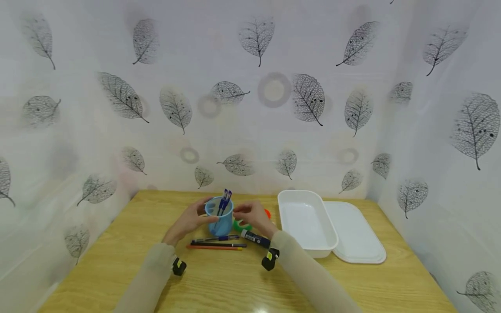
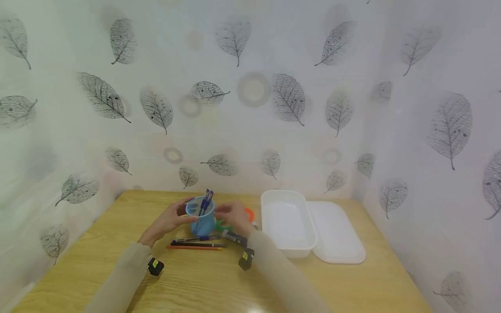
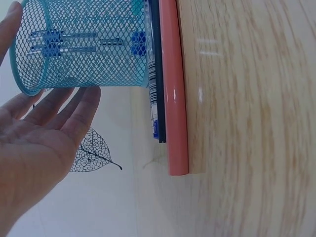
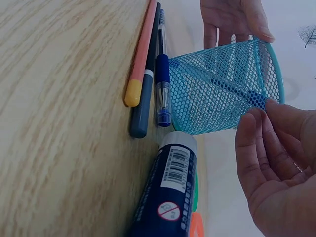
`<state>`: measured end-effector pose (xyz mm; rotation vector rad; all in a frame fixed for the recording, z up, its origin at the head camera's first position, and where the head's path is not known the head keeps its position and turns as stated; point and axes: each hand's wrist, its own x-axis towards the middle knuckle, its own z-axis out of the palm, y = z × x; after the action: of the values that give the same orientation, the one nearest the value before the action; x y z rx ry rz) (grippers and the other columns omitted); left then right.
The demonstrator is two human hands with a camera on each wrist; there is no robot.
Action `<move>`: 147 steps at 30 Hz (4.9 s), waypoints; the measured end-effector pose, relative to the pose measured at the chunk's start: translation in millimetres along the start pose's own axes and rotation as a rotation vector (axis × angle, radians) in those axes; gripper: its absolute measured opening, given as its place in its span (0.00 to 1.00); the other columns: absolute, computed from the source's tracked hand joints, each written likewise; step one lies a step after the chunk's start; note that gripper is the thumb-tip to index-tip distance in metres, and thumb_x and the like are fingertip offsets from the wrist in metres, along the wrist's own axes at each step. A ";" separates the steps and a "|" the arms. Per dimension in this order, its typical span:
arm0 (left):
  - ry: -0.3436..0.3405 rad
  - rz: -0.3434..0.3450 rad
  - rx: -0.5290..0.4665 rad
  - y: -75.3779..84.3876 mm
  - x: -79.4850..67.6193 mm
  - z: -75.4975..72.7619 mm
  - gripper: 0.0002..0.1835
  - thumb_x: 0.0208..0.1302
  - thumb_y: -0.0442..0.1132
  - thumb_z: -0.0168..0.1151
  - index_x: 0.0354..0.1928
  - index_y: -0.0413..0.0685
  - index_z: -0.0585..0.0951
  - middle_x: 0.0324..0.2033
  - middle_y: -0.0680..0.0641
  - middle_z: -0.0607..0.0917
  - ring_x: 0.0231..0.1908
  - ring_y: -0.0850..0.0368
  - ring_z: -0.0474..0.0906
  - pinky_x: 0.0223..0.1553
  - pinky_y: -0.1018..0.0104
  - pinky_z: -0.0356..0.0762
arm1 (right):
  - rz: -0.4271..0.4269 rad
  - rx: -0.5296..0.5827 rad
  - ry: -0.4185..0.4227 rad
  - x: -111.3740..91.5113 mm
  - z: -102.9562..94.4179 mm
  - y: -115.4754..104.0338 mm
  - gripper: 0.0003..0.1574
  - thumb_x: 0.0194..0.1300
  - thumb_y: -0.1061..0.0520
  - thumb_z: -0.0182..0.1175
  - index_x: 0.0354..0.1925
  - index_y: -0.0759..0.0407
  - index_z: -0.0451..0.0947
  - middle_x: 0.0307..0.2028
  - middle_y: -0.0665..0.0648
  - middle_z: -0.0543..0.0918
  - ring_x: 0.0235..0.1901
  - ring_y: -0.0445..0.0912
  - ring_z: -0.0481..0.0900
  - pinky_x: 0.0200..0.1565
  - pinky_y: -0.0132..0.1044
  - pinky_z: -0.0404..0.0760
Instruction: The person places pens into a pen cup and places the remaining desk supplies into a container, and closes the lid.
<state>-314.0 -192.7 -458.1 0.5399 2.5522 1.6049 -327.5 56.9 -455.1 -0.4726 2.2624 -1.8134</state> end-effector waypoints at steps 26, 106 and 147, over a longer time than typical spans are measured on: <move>-0.006 -0.020 -0.039 0.6 -0.3 1.0 0.44 0.61 0.44 0.70 0.74 0.46 0.59 0.65 0.33 0.72 0.64 0.35 0.70 0.62 0.41 0.70 | -0.066 -0.481 -0.227 -2.0 -0.6 20.7 0.14 0.58 0.56 0.71 0.45 0.53 0.87 0.40 0.46 0.88 0.39 0.38 0.82 0.43 0.34 0.83; 0.000 -0.016 -0.029 -1.9 -2.4 2.7 0.45 0.58 0.49 0.72 0.74 0.49 0.61 0.65 0.38 0.73 0.65 0.38 0.69 0.63 0.44 0.71 | -0.161 -0.017 -0.051 -12.8 -8.0 11.3 0.17 0.69 0.63 0.58 0.54 0.68 0.78 0.48 0.66 0.84 0.46 0.68 0.80 0.50 0.56 0.82; -0.002 -0.006 -0.031 0.3 -2.1 1.1 0.43 0.58 0.48 0.72 0.73 0.49 0.62 0.65 0.37 0.73 0.64 0.37 0.70 0.63 0.43 0.70 | -0.163 0.385 0.554 -0.5 -22.6 -13.5 0.18 0.75 0.58 0.53 0.59 0.59 0.78 0.36 0.51 0.74 0.35 0.45 0.77 0.43 0.41 0.85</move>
<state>-311.8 -192.4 -458.6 0.5307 2.5201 1.6384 -333.4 75.0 -436.9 -0.0887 2.1268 -2.6570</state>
